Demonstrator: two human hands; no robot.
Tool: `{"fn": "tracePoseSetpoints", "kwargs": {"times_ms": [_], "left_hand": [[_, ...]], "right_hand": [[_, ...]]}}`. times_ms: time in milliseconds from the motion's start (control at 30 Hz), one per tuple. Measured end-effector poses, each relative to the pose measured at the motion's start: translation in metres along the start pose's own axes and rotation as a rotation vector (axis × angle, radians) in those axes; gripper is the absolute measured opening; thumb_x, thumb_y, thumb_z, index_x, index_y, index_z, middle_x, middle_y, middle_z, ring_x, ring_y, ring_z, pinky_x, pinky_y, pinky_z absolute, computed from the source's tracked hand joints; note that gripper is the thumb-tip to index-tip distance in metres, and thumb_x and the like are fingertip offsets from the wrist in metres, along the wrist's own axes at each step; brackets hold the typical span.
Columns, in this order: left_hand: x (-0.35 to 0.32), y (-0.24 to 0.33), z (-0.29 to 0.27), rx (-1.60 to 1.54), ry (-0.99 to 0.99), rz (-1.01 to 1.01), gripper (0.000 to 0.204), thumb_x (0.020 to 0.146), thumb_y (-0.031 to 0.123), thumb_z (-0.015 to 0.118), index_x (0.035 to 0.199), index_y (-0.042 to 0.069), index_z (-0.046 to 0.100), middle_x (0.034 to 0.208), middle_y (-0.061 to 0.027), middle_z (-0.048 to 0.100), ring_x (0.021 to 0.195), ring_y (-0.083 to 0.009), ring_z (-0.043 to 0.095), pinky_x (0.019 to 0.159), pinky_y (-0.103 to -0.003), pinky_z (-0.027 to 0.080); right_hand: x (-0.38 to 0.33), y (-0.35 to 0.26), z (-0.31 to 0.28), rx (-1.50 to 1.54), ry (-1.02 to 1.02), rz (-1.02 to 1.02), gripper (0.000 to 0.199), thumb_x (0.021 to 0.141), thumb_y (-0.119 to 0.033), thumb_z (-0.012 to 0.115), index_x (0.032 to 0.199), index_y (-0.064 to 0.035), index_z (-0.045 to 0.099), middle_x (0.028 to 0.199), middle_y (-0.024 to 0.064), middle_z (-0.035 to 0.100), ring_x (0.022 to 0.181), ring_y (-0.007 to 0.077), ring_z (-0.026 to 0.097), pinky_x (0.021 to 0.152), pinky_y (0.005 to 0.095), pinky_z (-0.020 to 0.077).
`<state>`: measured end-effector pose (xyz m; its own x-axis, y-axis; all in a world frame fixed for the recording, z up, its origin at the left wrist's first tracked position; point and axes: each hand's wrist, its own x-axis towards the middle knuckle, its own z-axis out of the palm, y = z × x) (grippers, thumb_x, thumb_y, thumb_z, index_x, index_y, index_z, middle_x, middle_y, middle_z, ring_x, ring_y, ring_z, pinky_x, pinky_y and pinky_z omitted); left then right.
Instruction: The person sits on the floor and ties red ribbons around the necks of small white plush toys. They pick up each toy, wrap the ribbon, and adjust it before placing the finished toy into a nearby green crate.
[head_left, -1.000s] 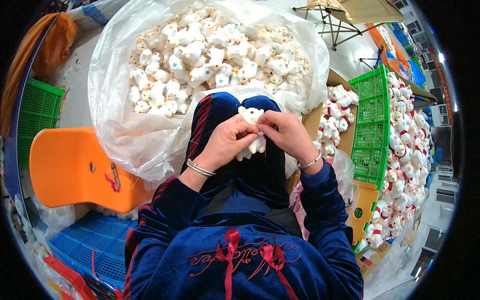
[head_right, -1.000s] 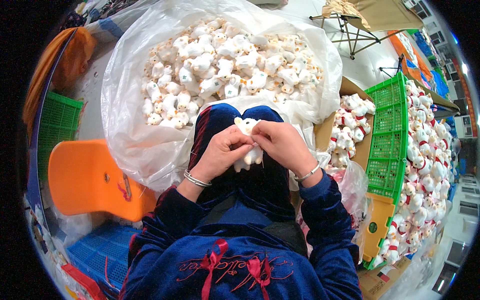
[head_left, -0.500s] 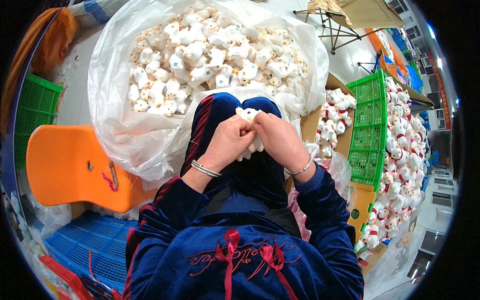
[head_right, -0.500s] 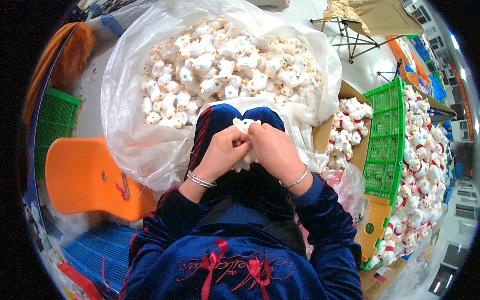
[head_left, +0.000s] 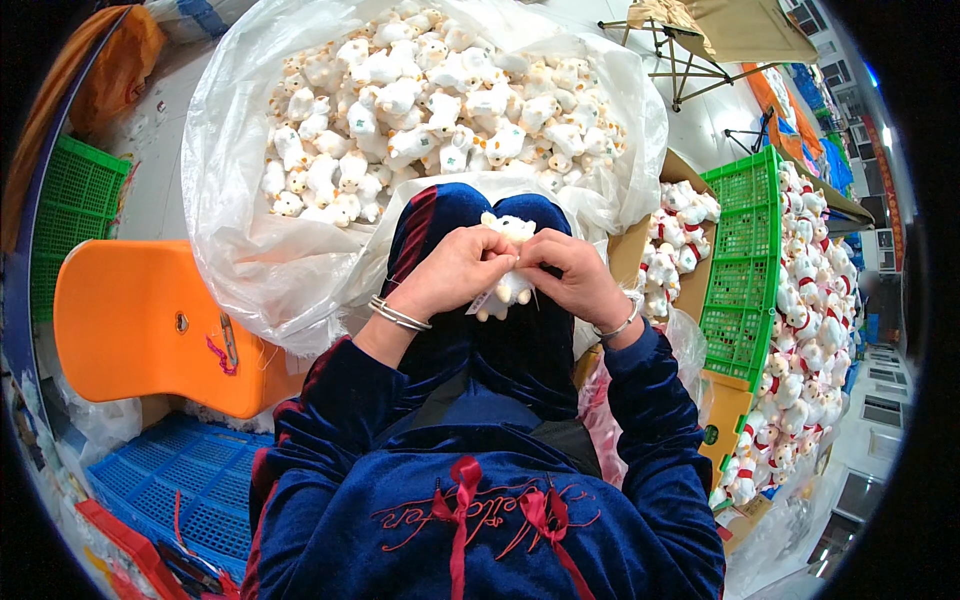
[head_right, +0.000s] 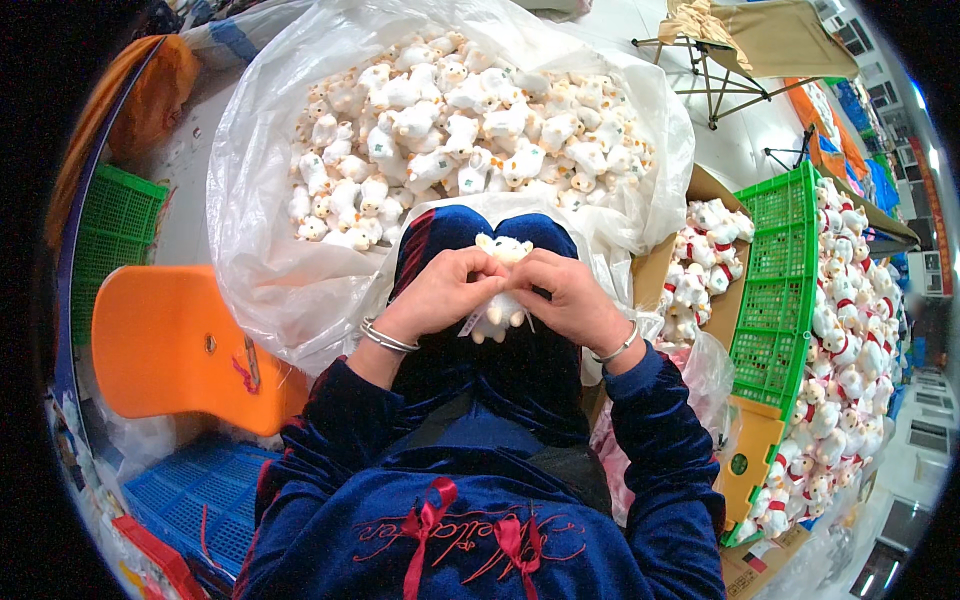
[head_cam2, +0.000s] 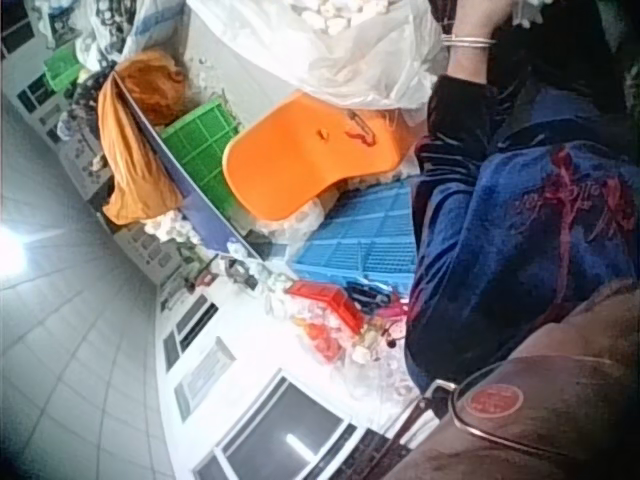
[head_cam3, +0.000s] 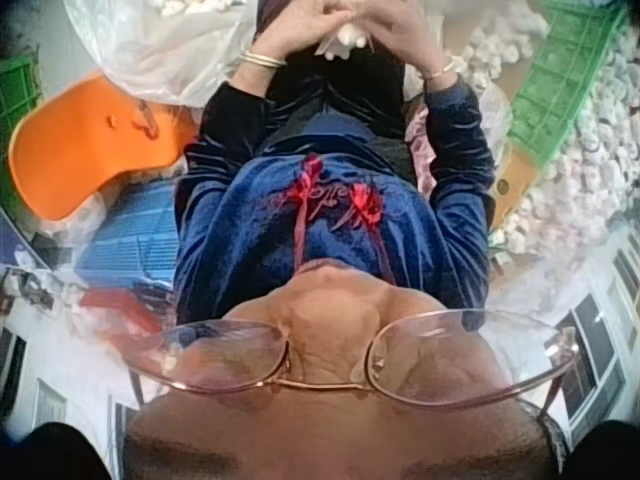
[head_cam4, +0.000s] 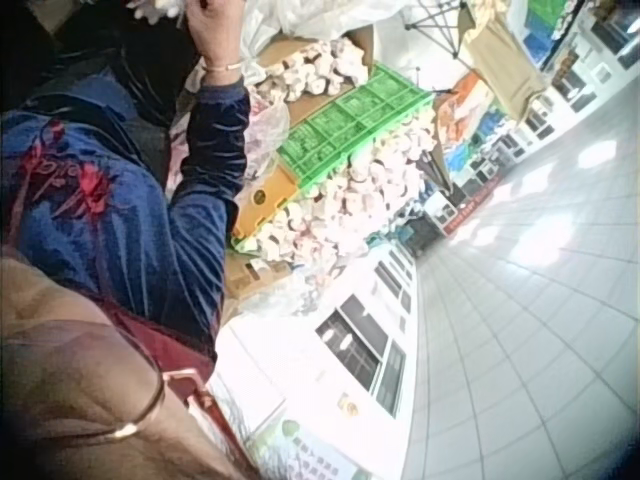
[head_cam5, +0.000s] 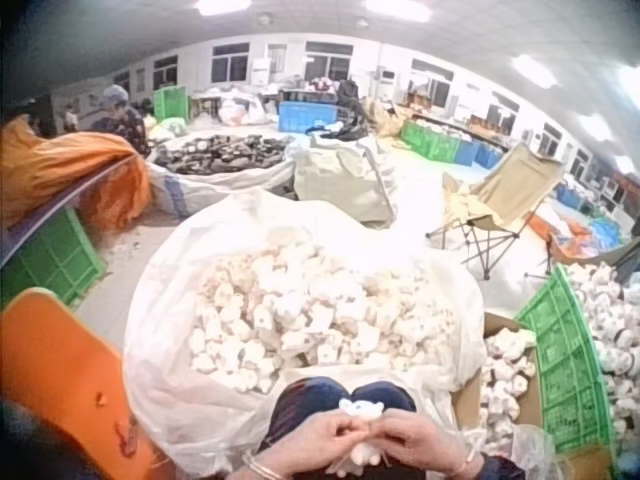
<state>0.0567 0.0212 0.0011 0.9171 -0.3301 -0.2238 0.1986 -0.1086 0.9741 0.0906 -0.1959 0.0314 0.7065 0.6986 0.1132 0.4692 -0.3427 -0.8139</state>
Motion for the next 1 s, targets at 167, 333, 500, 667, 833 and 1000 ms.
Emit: {"fn": "tracePoseSetpoints", "kwargs": {"times_ms": [167,333,500,667,833,1000], "left_hand": [[0.001,0.004,-0.001,0.024,-0.023,-0.04,0.017,0.096,0.016,0.068,0.097,-0.001,0.072,0.088,-0.0037,0.071,0.079,-0.0079,0.063,0.07,-0.026,0.052],[-0.002,0.008,0.0,-0.034,-0.013,-0.047,0.017,0.096,0.016,0.068,0.096,-0.001,0.072,0.087,-0.0028,0.071,0.078,-0.0074,0.062,0.07,-0.026,0.052],[0.0,0.005,-0.002,-0.023,-0.039,-0.037,0.017,0.095,0.016,0.069,0.097,-0.001,0.073,0.087,-0.0025,0.071,0.078,-0.0067,0.062,0.07,-0.026,0.052],[0.002,0.005,-0.003,-0.042,-0.061,-0.057,0.017,0.095,0.017,0.071,0.096,0.0,0.073,0.086,-0.0005,0.071,0.077,-0.0053,0.061,0.069,-0.024,0.051],[0.003,0.004,-0.001,-0.038,-0.043,-0.045,0.016,0.094,0.017,0.072,0.094,0.001,0.073,0.084,0.0007,0.07,0.075,-0.0041,0.06,0.066,-0.022,0.05],[0.004,-0.003,0.002,-0.084,0.006,-0.011,0.017,0.092,0.017,0.072,0.086,0.002,0.073,0.074,-0.0002,0.068,0.064,-0.005,0.058,0.058,-0.024,0.048]], "right_hand": [[0.004,-0.012,-0.005,0.0,-0.023,0.137,0.005,0.088,-0.004,0.072,0.091,-0.0008,0.069,0.085,0.0128,0.068,0.076,0.0242,0.067,0.07,0.0324,0.0533],[0.007,-0.02,-0.002,-0.007,-0.006,0.269,0.011,0.09,-0.007,0.072,0.096,0.0002,0.066,0.082,0.0124,0.068,0.073,0.0215,0.068,0.069,0.0319,0.0541],[0.01,-0.024,-0.003,-0.018,-0.023,0.292,0.014,0.091,-0.007,0.071,0.1,-0.0005,0.064,0.082,0.0116,0.069,0.074,0.02,0.068,0.069,0.0312,0.054],[0.01,-0.027,-0.002,-0.03,-0.032,0.298,0.013,0.091,-0.007,0.071,0.1,-0.0012,0.064,0.082,0.0102,0.069,0.076,0.0185,0.067,0.069,0.0308,0.0537],[0.006,-0.021,-0.004,0.056,-0.024,0.296,0.014,0.09,-0.005,0.07,0.103,-0.0013,0.065,0.083,0.0083,0.069,0.076,0.0163,0.066,0.069,0.0299,0.0531],[0.005,-0.021,-0.006,0.002,-0.019,0.346,0.011,0.089,-0.006,0.07,0.098,0.0004,0.068,0.083,0.0118,0.07,0.073,0.0174,0.066,0.067,0.0313,0.053]]}}
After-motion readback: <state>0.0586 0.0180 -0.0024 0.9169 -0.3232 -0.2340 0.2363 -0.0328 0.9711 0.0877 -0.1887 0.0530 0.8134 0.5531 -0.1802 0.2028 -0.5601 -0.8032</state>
